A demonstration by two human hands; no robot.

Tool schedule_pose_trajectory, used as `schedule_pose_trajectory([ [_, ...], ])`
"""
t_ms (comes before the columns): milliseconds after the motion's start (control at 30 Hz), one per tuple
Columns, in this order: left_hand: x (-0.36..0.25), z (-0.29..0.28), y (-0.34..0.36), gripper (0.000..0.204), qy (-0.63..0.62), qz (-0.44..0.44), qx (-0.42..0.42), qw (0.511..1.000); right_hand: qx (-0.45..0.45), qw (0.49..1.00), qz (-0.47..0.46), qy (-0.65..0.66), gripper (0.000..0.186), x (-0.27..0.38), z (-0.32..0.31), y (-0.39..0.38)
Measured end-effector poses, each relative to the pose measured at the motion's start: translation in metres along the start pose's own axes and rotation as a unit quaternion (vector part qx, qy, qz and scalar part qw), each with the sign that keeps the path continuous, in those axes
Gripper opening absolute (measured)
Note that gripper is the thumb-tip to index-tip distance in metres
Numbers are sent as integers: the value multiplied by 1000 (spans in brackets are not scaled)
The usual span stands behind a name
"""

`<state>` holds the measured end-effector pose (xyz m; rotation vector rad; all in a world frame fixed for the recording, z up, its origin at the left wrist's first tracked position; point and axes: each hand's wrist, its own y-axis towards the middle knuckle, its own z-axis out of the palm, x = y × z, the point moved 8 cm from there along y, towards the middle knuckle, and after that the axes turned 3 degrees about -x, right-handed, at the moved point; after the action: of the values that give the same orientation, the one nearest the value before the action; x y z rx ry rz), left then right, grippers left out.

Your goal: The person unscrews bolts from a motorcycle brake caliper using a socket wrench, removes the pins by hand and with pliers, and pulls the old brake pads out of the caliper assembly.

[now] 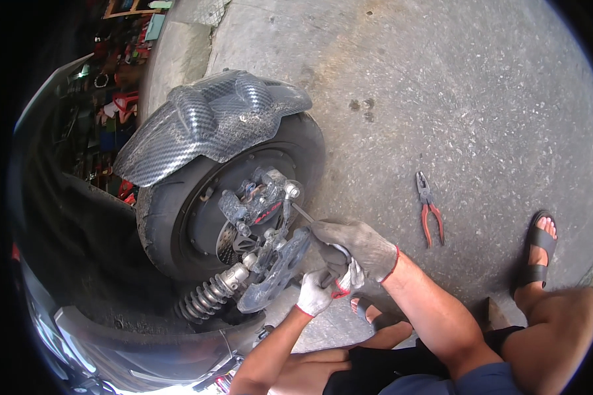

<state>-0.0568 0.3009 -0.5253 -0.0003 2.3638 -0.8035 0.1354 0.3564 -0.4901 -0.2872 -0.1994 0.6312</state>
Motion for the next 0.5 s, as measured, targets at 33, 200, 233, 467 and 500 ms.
schedule_pose_trajectory([
  [33, 3, -1, 1, 21, 1, -2, 0, 1000, 7, 1000, 6, 1, 29, 0, 2, 1],
  [200, -8, 0, 6, 9, 134, 76, -21, 988, -25, 999, -17, -20, 30, 1, -5, 12],
  [233, -12, 1, 8, 8, 137, 95, -27, 986, -8, 999, -21, -46, 30, 2, -5, 13],
  [467, 62, 9, 17, 12, -95, 37, -7, 995, -12, 999, 51, 3, 21, -3, 7, 9],
  [500, 66, 12, 17, 12, -99, 34, -5, 994, -18, 998, 60, -3, 20, -1, 8, 8],
])
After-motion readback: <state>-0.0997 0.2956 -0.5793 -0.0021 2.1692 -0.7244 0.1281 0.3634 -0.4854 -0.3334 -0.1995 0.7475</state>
